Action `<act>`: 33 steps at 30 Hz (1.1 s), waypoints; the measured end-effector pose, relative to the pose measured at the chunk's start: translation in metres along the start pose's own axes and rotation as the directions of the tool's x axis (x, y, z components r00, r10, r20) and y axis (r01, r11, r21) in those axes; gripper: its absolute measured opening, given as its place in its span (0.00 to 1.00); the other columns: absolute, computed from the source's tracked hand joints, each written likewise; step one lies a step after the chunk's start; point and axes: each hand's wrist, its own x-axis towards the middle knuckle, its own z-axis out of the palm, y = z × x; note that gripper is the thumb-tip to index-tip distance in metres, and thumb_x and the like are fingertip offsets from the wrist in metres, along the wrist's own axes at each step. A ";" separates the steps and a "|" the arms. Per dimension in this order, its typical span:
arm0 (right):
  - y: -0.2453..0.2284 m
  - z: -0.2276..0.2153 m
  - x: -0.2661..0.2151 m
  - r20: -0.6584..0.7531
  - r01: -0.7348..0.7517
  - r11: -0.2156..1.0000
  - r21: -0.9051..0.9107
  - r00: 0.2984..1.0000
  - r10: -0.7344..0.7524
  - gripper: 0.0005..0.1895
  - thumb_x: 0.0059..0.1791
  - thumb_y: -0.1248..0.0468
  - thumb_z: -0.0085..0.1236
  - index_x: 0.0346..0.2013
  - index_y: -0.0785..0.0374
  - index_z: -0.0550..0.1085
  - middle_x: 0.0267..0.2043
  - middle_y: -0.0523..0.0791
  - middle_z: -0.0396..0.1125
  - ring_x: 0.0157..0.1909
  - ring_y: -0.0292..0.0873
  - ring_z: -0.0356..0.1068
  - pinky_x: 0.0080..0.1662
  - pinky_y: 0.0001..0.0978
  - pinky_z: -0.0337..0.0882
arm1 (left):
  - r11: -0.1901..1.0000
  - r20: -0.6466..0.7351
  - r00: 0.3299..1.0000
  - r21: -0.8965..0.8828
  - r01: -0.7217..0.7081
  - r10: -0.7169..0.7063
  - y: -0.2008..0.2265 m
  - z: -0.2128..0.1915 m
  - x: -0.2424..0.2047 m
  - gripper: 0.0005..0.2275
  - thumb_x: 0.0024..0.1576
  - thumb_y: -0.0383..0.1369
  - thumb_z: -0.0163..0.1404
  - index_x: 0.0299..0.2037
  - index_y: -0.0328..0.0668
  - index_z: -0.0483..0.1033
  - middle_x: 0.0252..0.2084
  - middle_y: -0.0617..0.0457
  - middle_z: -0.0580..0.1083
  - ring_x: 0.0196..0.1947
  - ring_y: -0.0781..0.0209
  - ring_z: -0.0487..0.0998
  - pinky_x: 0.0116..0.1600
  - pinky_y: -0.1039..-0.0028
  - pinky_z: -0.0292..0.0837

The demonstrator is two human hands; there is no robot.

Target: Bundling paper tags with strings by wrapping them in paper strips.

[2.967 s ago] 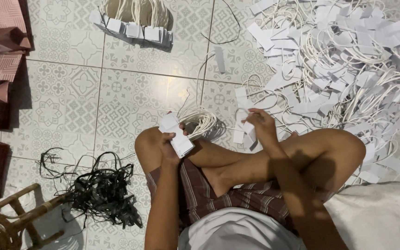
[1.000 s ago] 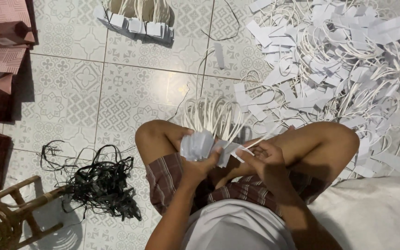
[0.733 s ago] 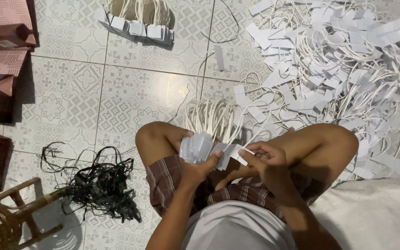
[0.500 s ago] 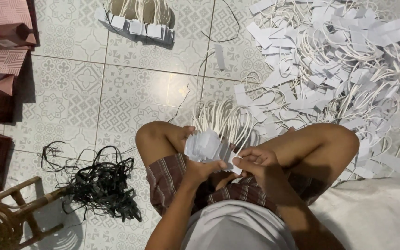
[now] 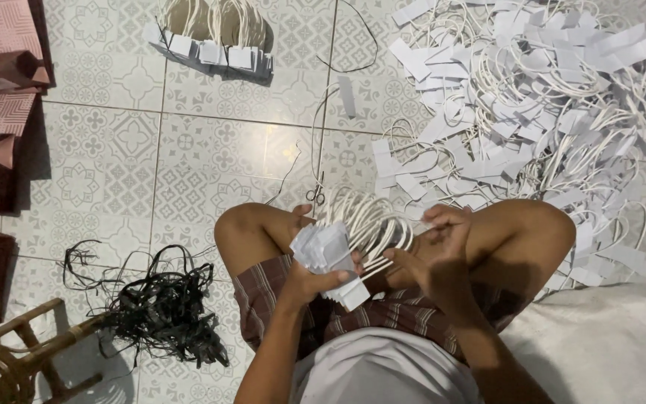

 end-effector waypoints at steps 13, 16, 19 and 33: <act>-0.021 0.001 0.026 0.670 0.427 0.904 -0.008 0.674 -0.312 0.36 0.28 0.84 0.48 0.49 0.65 0.78 0.48 0.50 0.78 0.35 0.44 0.80 0.35 0.24 0.80 | 0.819 0.236 0.792 0.030 0.574 -0.564 0.002 -0.009 -0.027 0.52 0.42 0.14 0.62 0.75 0.50 0.43 0.35 0.40 0.78 0.33 0.50 0.78 0.40 0.65 0.75; -0.009 0.004 0.025 0.659 0.463 0.876 -0.136 0.702 -0.269 0.43 0.26 0.83 0.50 0.56 0.61 0.76 0.42 0.49 0.76 0.29 0.45 0.74 0.29 0.31 0.73 | 0.821 0.251 0.806 -0.067 0.567 -0.536 -0.002 -0.016 -0.026 0.53 0.42 0.14 0.62 0.76 0.51 0.40 0.35 0.39 0.77 0.35 0.48 0.78 0.42 0.59 0.76; -0.014 0.002 0.032 0.617 0.380 0.914 -0.144 0.757 -0.217 0.32 0.30 0.81 0.47 0.47 0.64 0.76 0.36 0.47 0.73 0.31 0.49 0.71 0.33 0.37 0.71 | 0.884 0.286 0.849 -0.017 0.467 -0.444 -0.009 -0.018 -0.025 0.49 0.42 0.16 0.62 0.74 0.49 0.46 0.36 0.42 0.76 0.39 0.47 0.78 0.52 0.58 0.74; -0.011 0.016 0.082 0.723 -0.013 0.847 -0.532 0.514 0.462 0.33 0.38 0.74 0.53 0.56 0.47 0.78 0.55 0.41 0.77 0.49 0.44 0.79 0.48 0.33 0.77 | 0.823 0.078 0.859 -0.253 0.509 -0.507 -0.025 -0.034 -0.010 0.49 0.36 0.16 0.65 0.68 0.58 0.53 0.36 0.39 0.75 0.35 0.44 0.77 0.43 0.53 0.76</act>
